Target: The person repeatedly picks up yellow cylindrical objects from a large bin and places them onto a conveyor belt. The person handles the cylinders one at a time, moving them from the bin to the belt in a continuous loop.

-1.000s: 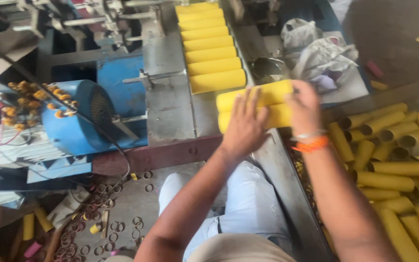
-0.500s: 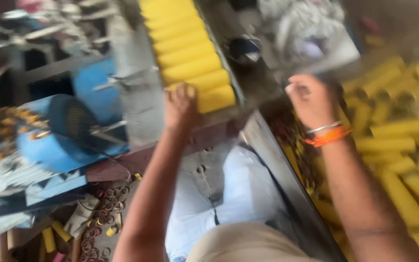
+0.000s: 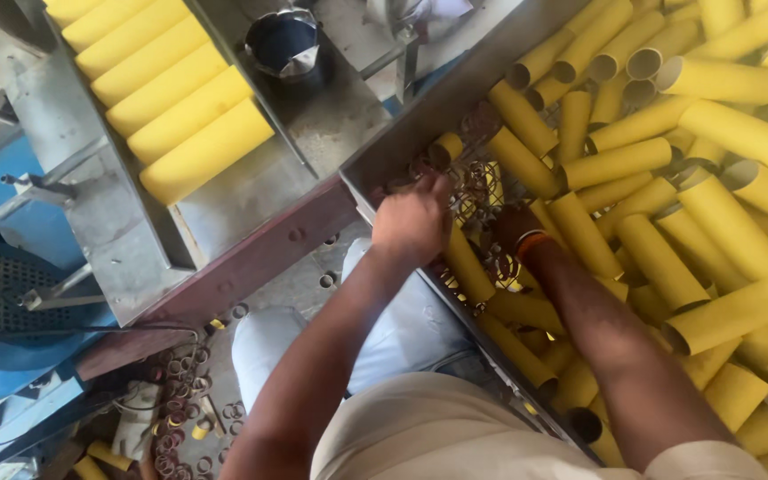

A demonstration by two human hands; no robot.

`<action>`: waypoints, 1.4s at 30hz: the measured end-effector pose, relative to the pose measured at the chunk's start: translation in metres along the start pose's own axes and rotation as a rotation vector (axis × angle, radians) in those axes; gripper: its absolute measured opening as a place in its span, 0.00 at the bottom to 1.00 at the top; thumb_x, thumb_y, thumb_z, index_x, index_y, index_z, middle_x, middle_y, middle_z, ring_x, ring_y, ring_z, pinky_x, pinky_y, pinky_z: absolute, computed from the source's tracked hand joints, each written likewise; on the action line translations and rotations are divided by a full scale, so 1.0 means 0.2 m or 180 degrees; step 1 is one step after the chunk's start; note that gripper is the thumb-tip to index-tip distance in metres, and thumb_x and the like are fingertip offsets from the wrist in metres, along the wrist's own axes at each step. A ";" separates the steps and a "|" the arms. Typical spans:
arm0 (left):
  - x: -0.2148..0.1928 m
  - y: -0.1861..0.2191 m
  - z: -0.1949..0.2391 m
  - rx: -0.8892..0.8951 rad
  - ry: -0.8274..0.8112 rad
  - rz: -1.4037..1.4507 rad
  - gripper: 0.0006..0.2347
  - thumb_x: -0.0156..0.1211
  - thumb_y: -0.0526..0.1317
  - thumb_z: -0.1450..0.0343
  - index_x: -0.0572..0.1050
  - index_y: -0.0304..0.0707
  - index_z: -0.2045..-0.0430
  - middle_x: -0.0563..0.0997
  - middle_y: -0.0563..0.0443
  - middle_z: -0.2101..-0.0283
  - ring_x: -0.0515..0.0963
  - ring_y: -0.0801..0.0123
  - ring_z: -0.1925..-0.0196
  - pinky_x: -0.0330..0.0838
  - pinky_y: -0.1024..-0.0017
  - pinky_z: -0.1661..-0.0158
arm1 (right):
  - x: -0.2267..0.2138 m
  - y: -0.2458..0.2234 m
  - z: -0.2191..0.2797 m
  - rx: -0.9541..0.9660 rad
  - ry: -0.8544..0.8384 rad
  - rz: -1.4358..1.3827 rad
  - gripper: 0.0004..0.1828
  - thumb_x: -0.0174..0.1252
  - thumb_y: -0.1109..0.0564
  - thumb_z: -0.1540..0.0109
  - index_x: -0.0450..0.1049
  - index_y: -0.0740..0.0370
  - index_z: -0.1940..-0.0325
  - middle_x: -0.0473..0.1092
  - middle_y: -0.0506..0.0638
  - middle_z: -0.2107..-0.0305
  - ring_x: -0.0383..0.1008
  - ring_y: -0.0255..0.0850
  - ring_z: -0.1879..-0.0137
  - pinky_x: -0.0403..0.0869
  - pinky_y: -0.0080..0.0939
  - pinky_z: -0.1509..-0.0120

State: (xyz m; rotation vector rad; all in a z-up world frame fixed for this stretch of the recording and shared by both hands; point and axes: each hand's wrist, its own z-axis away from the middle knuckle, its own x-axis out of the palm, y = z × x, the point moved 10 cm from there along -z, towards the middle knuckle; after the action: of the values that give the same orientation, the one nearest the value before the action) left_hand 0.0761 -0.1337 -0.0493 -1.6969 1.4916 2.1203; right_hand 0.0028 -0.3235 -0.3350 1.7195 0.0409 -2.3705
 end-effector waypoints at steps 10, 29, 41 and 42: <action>0.14 -0.10 -0.02 -0.0182 -0.0171 -0.0519 0.15 0.60 0.46 0.31 0.73 0.39 0.55 0.82 0.45 0.53 0.84 0.50 0.56 0.78 0.53 0.57 | 0.26 0.27 0.01 0.0132 -0.1267 -0.0470 0.31 0.67 0.48 0.42 0.69 0.51 0.36 0.72 0.55 0.43 0.74 0.52 0.40 0.72 0.51 0.37; -0.39 -0.04 0.23 0.0518 0.1409 0.0904 0.24 0.69 0.51 0.33 0.72 0.43 0.46 0.76 0.44 0.42 0.75 0.50 0.42 0.73 0.57 0.43 | -1.85 0.28 0.50 0.0396 0.2158 -0.2907 0.12 0.56 0.66 0.32 0.75 0.67 0.43 0.76 0.48 0.57 0.75 0.34 0.53 0.74 0.35 0.47; -0.75 -0.54 0.35 -0.0296 0.1784 -0.1749 0.25 0.68 0.45 0.38 0.71 0.36 0.49 0.63 0.31 0.30 0.58 0.42 0.24 0.47 0.41 0.28 | -2.02 -0.77 -0.54 -0.0714 0.2796 -0.3781 0.15 0.59 0.69 0.39 0.74 0.67 0.47 0.77 0.50 0.60 0.79 0.35 0.57 0.76 0.34 0.54; -0.76 -0.65 0.35 -0.0447 0.1704 -0.1827 0.24 0.67 0.44 0.39 0.71 0.36 0.50 0.64 0.31 0.30 0.58 0.43 0.25 0.47 0.41 0.29 | -1.98 -0.84 -0.64 -0.0695 0.2670 -0.3814 0.15 0.58 0.68 0.39 0.74 0.65 0.47 0.78 0.51 0.61 0.80 0.37 0.58 0.76 0.37 0.54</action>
State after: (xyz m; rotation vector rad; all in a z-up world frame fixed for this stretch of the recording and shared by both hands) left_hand 0.1580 0.0595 -0.0182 -2.4964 0.7601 1.5693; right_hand 0.2081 -0.0803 -0.0190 2.8552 1.7811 -1.6957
